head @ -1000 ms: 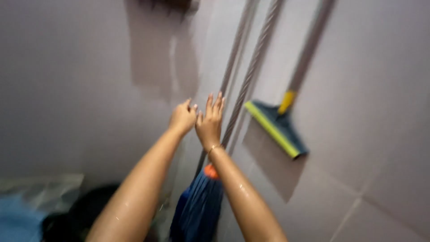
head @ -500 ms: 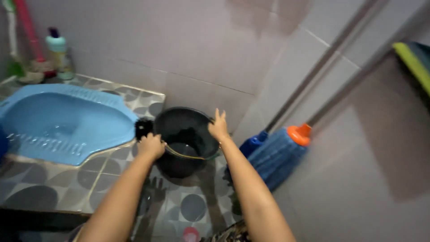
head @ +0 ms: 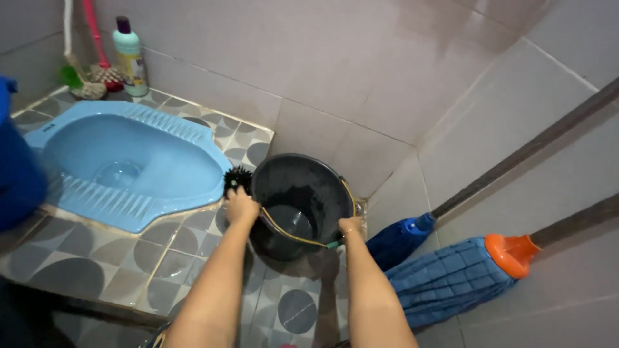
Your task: Clean a black bucket and the bathroom floor using a brush and water.
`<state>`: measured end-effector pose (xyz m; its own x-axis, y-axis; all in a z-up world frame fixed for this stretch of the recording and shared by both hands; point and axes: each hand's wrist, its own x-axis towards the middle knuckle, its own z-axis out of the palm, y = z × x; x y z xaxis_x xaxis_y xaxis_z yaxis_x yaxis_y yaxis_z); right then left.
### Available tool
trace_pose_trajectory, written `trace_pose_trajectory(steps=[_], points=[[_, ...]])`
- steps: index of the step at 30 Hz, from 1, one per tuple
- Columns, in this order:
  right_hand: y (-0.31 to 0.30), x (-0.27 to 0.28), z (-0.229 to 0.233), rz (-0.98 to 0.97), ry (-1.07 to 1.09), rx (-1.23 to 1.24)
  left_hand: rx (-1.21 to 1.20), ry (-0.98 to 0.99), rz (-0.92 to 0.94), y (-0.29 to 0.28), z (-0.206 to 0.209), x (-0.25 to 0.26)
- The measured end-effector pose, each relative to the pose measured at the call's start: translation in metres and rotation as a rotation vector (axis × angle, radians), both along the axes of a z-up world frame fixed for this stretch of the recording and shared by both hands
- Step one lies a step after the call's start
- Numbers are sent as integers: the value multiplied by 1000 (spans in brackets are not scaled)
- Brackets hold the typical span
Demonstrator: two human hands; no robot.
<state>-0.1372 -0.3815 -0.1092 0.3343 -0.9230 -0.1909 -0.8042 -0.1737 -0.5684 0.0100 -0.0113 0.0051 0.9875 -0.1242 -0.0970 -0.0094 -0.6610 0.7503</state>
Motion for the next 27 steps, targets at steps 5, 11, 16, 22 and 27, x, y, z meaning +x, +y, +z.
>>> trace_pose_trajectory(steps=[5,11,16,22,27], points=[[6,-25,-13,-108,-105,155,-93,-63,119,5,-53,29],[-19,-22,-46,-165,-152,573,-377,22,414,-5,-63,46],[12,-20,11,-177,-337,373,-341,165,373,-1,-76,55],[47,-11,141,26,-444,-90,-288,233,484,15,-56,61],[90,-1,235,193,-661,-520,-557,247,377,40,5,42]])
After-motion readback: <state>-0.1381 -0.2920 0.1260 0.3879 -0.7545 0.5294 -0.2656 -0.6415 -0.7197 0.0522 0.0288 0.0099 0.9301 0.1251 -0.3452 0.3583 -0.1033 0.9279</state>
